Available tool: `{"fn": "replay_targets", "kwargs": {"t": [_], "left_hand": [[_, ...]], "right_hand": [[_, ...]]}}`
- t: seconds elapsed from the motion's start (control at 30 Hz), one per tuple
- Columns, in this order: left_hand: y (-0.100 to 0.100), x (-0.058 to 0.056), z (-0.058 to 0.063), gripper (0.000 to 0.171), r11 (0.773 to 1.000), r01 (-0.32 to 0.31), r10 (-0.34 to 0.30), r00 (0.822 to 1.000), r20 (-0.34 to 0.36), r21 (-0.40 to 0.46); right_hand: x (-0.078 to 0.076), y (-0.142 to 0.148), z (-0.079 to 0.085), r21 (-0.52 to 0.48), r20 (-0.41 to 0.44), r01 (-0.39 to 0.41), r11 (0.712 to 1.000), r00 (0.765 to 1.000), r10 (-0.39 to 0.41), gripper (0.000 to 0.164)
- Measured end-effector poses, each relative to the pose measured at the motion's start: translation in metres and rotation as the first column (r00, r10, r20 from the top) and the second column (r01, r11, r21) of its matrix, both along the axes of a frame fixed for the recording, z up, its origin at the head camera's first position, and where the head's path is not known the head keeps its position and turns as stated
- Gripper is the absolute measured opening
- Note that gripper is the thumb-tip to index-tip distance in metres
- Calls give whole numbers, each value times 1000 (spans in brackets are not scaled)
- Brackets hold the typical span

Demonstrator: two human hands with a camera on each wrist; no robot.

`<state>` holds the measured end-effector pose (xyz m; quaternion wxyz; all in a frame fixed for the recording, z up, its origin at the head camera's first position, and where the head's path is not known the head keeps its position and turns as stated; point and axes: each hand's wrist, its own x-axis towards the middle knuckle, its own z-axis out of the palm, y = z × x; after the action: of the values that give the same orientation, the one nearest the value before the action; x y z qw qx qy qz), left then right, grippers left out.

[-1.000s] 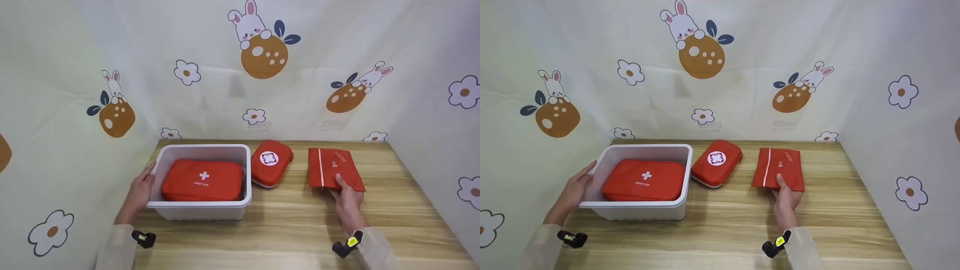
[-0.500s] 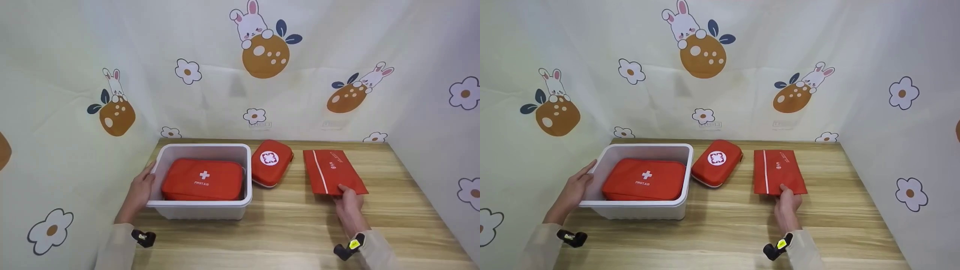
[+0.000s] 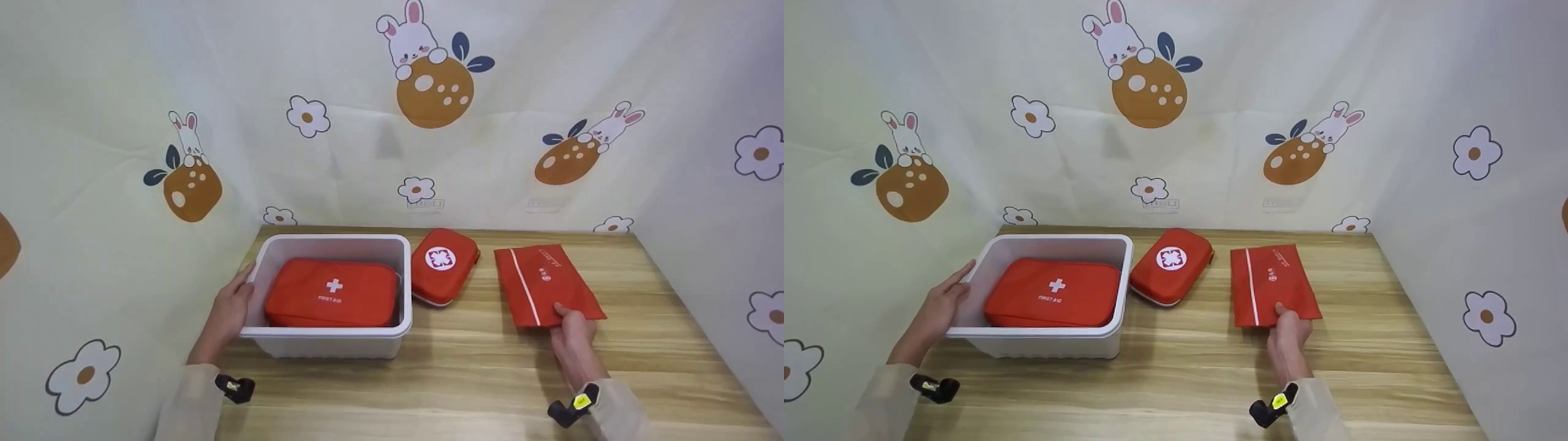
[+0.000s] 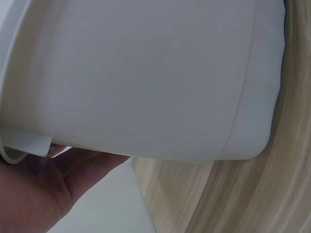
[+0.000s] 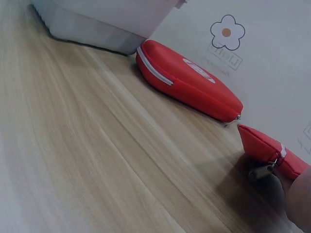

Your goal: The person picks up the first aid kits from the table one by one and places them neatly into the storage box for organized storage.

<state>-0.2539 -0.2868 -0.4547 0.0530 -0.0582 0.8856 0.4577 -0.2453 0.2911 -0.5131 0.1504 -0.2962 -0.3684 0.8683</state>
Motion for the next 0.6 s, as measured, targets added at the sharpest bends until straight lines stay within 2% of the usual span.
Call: {"fn": "replay_targets", "kwargs": {"t": [0.13, 0.33, 0.6], "left_hand": [[0, 0, 0, 53, 1000, 2, -2, 1000, -1, 4], [0, 0, 0, 53, 1000, -9, 8, 999, -47, -8], [0, 0, 0, 53, 1000, -10, 9, 999, -49, -14]], "right_hand": [[2, 1, 2, -30, -44, -12, 999, 999, 11, 52], [5, 2, 10, -61, -90, -43, 997, 995, 37, 44], [8, -1, 27, -55, -123, -163, 985, 980, 155, 40]]}}
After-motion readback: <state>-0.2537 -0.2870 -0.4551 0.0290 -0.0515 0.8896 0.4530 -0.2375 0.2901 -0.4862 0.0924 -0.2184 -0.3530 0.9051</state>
